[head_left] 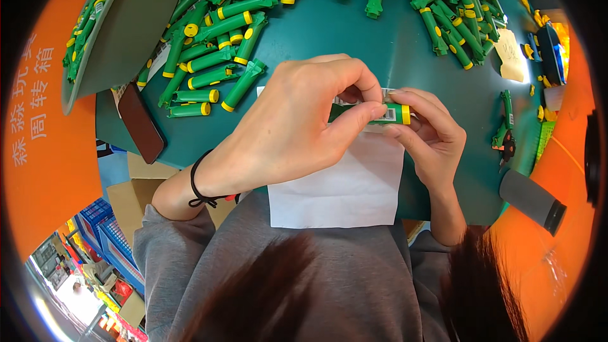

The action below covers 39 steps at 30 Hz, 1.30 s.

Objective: Applying small white adhesive labels onto green and yellow cylindrical toy dart components.

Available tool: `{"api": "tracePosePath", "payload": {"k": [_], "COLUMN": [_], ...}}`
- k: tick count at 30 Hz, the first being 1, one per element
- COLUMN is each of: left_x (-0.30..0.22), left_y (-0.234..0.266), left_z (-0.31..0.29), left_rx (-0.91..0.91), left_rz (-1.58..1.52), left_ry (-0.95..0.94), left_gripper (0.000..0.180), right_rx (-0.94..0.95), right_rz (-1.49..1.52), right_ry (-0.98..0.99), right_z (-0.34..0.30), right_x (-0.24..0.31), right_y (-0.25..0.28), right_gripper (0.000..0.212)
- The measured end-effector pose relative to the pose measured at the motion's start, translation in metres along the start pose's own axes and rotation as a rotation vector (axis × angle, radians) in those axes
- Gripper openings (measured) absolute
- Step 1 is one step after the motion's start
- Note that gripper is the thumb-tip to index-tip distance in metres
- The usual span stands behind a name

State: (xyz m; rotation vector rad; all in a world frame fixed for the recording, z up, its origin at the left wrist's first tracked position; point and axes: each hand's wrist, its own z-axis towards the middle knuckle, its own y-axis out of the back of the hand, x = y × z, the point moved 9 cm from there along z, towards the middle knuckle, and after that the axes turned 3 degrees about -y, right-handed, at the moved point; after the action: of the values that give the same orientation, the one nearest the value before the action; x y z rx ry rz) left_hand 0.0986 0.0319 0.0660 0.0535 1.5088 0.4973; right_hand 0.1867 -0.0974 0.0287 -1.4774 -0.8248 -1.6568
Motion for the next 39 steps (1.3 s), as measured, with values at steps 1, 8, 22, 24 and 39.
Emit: {"api": "tracePosePath", "payload": {"k": [1, 8, 22, 24, 39], "left_x": [0.000, 0.002, 0.057, 0.060, 0.090], "left_y": [0.000, 0.000, -0.041, -0.043, -0.088], "left_z": [0.000, 0.002, 0.006, 0.003, -0.020], "left_rx": [0.005, 0.000, 0.107, 0.114, 0.100], "left_rz": [0.006, 0.023, -0.328, -0.310, -0.386], "left_ry": [0.007, -0.014, 0.050, 0.033, 0.339], "left_gripper": [0.008, 0.008, 0.040, 0.040, 0.047], "right_rx": [0.001, 0.000, -0.127, 0.000, 0.021], "right_rz": [0.001, -0.019, 0.092, -0.016, 0.095], "right_ry": [0.000, 0.016, -0.160, -0.072, -0.127], "right_z": [0.000, 0.000, -0.001, 0.004, 0.030], "right_x": [0.000, -0.001, -0.041, -0.039, -0.049], "right_y": [0.000, 0.001, 0.012, 0.011, -0.026], "right_gripper": [0.042, 0.045, 0.058, 0.048, 0.078]}}
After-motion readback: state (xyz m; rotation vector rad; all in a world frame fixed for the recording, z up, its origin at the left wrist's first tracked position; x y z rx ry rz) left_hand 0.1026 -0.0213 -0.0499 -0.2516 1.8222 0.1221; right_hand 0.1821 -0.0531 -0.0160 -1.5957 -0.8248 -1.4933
